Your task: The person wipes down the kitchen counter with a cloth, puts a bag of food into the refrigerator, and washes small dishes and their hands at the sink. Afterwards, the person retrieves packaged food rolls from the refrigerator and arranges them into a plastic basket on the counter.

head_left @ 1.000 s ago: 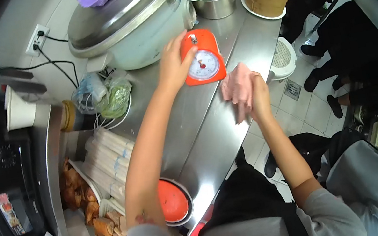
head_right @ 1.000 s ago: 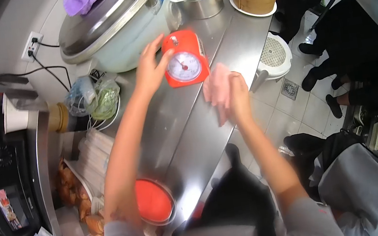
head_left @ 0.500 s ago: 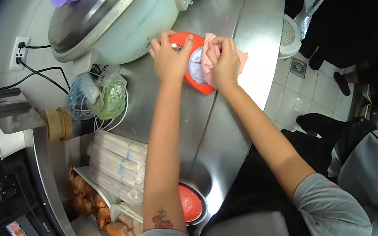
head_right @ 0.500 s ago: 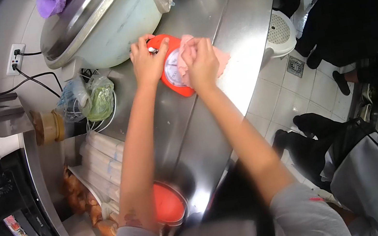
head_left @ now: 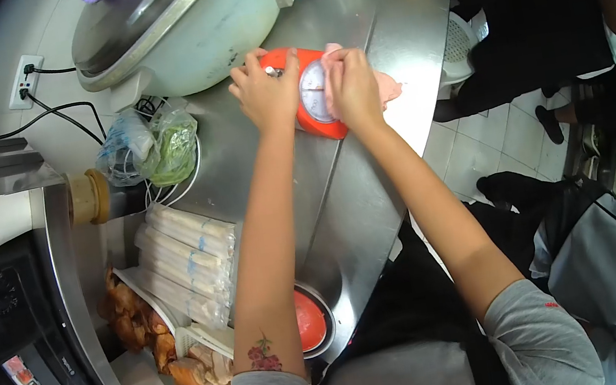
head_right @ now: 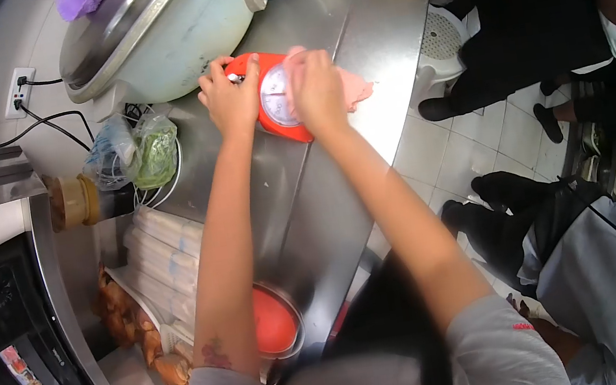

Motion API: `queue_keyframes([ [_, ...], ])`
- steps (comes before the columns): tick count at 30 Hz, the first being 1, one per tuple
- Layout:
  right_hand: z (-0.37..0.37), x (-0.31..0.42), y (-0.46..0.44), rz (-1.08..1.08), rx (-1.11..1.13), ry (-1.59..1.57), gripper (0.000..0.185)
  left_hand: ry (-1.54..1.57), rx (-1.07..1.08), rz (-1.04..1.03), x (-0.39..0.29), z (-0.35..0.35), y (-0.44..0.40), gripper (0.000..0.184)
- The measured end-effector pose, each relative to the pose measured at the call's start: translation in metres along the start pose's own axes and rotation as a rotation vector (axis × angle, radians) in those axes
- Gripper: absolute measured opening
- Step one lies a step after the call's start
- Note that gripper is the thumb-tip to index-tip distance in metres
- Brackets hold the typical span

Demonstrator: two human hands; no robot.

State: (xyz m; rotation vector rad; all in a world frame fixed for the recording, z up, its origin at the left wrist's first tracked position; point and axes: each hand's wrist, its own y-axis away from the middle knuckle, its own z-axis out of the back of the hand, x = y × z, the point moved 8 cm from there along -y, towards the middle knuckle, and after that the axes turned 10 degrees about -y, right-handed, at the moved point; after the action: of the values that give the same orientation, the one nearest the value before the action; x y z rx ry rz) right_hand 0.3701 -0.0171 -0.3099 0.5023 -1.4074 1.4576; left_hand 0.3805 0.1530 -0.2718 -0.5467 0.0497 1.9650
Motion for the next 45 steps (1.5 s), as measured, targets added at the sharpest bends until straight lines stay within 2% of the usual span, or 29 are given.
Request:
queue_keyframes([
  [2,0.016,-0.023,0.002,-0.125,-0.028,0.102,0.013,-0.022,0.002,0.011,-0.001,0.001,0.0,0.051],
  [3,0.018,-0.026,0.011,-0.088,0.05,0.272,0.013,0.013,-0.025,0.011,-0.001,0.003,0.001,0.049],
  [6,0.02,-0.01,0.055,-0.029,0.181,0.424,0.011,0.016,-0.024,0.049,0.0,0.002,0.003,0.05],
  [12,0.006,0.02,0.057,0.05,0.106,-0.147,0.011,0.007,-0.016,0.034,0.0,0.003,0.003,0.051],
  [15,-0.01,0.044,0.028,0.283,0.147,-0.138,0.014,-0.029,-0.036,0.016,0.001,0.001,0.002,0.051],
  [18,0.007,0.039,0.002,0.173,-0.022,-0.33,0.018,-0.002,-0.024,0.021,0.001,0.001,0.001,0.051],
  [19,0.02,0.035,0.001,0.167,-0.111,-0.288,0.02,-0.003,-0.026,0.025,0.002,0.0,0.002,0.051],
  [22,0.036,0.001,0.032,0.029,-0.077,-0.101,0.024,-0.001,-0.033,0.04,0.004,0.001,0.001,0.05],
  [25,0.035,-0.021,0.039,-0.137,-0.065,-0.214,0.026,0.01,-0.03,0.051,0.005,-0.001,0.001,0.051],
  [28,0.026,0.027,0.028,-0.028,-0.005,-0.239,0.024,0.019,-0.029,0.054,0.004,0.001,0.001,0.058],
  [29,0.02,0.034,0.031,0.066,0.05,-0.187,0.02,0.022,-0.017,0.056,0.002,0.004,0.004,0.062],
  [32,0.015,0.02,0.021,0.072,0.082,-0.234,0.016,0.047,0.011,0.042,-0.002,0.007,0.006,0.073],
  [33,0.019,0.009,0.013,-0.057,0.019,-0.198,0.011,0.058,0.02,0.034,-0.002,0.007,0.008,0.076],
  [36,0.031,-0.045,0.002,-0.217,-0.189,-0.233,0.006,0.055,0.052,0.026,-0.002,0.008,0.008,0.079],
  [37,0.027,-0.052,0.003,-0.25,-0.141,-0.21,0.007,0.066,0.044,0.019,-0.002,0.01,0.006,0.079],
  [40,0.012,-0.02,0.003,-0.259,-0.149,-0.485,0.008,0.088,0.019,-0.004,-0.003,0.006,0.006,0.078],
  [41,-0.001,0.015,0.005,0.077,-0.036,-0.189,0.014,0.079,-0.009,-0.023,-0.004,0.007,0.002,0.077],
  [42,-0.004,0.029,0.009,0.121,-0.044,-0.163,0.02,0.061,-0.027,-0.04,-0.001,0.008,0.005,0.076],
  [44,-0.008,0.011,0.002,0.154,0.042,-0.127,0.023,0.041,-0.014,-0.015,0.0,0.008,0.005,0.075],
  [45,-0.002,-0.004,-0.006,0.224,0.011,-0.031,0.022,0.036,-0.01,0.001,-0.001,0.009,0.004,0.075],
])
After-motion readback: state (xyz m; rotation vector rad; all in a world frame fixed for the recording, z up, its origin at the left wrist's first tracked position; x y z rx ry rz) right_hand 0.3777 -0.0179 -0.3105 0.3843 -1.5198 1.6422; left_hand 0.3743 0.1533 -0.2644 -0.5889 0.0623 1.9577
